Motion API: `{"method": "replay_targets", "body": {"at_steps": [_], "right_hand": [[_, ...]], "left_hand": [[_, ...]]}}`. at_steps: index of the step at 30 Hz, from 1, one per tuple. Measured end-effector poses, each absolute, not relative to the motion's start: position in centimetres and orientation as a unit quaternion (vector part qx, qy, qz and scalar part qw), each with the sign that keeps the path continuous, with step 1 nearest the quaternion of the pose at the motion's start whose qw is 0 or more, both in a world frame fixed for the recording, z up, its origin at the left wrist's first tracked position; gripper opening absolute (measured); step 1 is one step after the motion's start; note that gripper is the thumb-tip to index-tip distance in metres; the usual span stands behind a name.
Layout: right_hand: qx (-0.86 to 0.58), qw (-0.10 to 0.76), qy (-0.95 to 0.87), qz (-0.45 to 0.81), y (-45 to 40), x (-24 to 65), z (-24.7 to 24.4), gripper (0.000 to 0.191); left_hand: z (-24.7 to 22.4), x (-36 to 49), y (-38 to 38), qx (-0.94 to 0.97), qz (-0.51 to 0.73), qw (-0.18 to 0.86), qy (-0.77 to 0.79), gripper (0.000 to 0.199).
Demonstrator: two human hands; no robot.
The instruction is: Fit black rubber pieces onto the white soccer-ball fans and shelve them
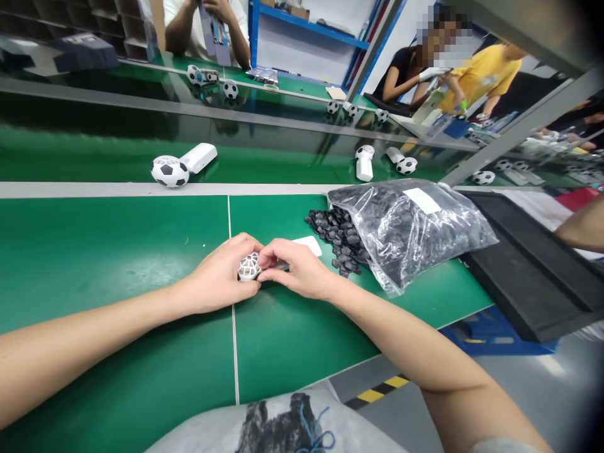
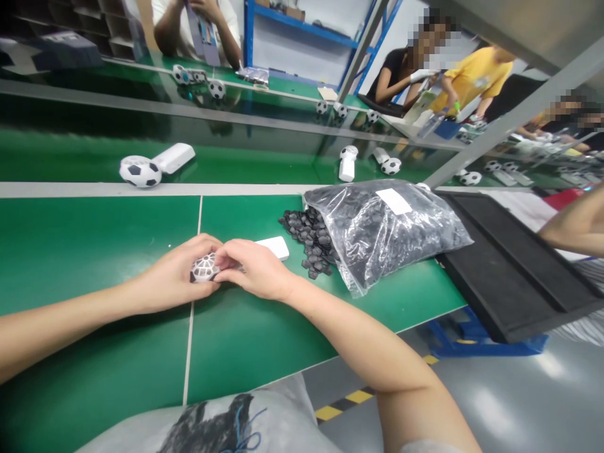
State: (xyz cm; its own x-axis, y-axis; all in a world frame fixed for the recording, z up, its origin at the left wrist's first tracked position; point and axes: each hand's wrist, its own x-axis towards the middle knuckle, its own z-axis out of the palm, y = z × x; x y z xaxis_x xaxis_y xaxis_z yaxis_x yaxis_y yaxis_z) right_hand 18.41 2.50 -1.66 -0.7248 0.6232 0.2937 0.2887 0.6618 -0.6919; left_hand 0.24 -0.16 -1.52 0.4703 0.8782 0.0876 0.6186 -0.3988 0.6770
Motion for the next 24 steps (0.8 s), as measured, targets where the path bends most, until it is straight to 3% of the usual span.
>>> {"method": "replay_targets", "body": {"at_steps": [13,20,24], "right_hand": [[-0.308,0.264,-0.826,0.39,2.1,17.7,-2.0,0.018],[-0.36,0.309,-0.843,0.254,1.1,21.1,-1.2,0.017],[-0.471,0.322,-0.804,0.165,1.1,25.9,-2.0,0.005]], "left_hand": [[-1.7,0.2,-0.3,0.809,0.222,0.3,0.454,0.023],[-0.8,-0.4,0.9,0.746,0.22,0.391,0.492,0.032],[1.1,-0.1,5.7,0.696,0.248,0.38,0.557,0.046]]}}
